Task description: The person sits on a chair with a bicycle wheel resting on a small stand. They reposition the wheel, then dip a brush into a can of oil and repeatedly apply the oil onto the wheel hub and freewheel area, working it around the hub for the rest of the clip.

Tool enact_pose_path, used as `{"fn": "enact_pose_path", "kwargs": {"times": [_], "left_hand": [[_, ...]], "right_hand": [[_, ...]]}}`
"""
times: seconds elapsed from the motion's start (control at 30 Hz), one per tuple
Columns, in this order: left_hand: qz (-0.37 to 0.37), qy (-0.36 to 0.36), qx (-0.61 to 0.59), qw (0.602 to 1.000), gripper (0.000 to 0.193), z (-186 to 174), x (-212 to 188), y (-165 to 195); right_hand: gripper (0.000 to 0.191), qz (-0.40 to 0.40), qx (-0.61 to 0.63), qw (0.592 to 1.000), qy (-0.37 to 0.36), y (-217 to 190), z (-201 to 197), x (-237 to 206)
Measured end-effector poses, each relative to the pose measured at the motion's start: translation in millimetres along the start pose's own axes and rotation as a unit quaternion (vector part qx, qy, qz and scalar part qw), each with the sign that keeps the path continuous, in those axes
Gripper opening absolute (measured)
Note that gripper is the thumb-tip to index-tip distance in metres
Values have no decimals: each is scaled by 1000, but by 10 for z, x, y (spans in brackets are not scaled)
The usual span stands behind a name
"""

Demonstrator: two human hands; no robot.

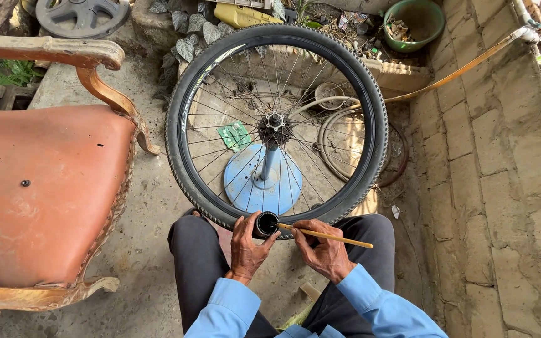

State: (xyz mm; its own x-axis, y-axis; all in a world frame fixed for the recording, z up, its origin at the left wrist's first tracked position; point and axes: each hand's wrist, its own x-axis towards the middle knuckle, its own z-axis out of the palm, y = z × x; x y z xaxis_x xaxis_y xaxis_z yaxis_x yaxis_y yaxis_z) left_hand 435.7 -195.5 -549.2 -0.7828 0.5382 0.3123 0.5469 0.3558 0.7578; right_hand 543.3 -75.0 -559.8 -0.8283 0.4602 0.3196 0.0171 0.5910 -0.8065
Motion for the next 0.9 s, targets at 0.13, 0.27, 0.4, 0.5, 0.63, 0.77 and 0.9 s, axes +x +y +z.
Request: {"fn": "enact_pose_path", "kwargs": {"times": [0.13,0.27,0.4,0.5,0.63,0.77,0.9], "left_hand": [[9,-5,11,1000,74,-10,10,-4],[-20,-22,2,1000,73,-10,-6,-17],[-34,-21,1,999,71,-1,-27,18],[-66,-4,-21,998,67,47,57,90],[-101,13,-42,994,59,213,299,81],[-126,34,-59,990,63,469,640,-122],[-90,36,-48,994,66,659,948,-359]], "right_hand": [[13,-5,1,1000,0,-57,-4,26],[13,6,-4,1000,7,-82,-8,4],[11,-61,-23,997,51,-30,-90,-66],[12,-66,-30,995,64,49,-245,-122],[14,-51,-15,995,83,304,-396,25],[21,-65,-18,989,128,647,-403,459],[25,-103,-78,984,123,942,-346,999]]}}
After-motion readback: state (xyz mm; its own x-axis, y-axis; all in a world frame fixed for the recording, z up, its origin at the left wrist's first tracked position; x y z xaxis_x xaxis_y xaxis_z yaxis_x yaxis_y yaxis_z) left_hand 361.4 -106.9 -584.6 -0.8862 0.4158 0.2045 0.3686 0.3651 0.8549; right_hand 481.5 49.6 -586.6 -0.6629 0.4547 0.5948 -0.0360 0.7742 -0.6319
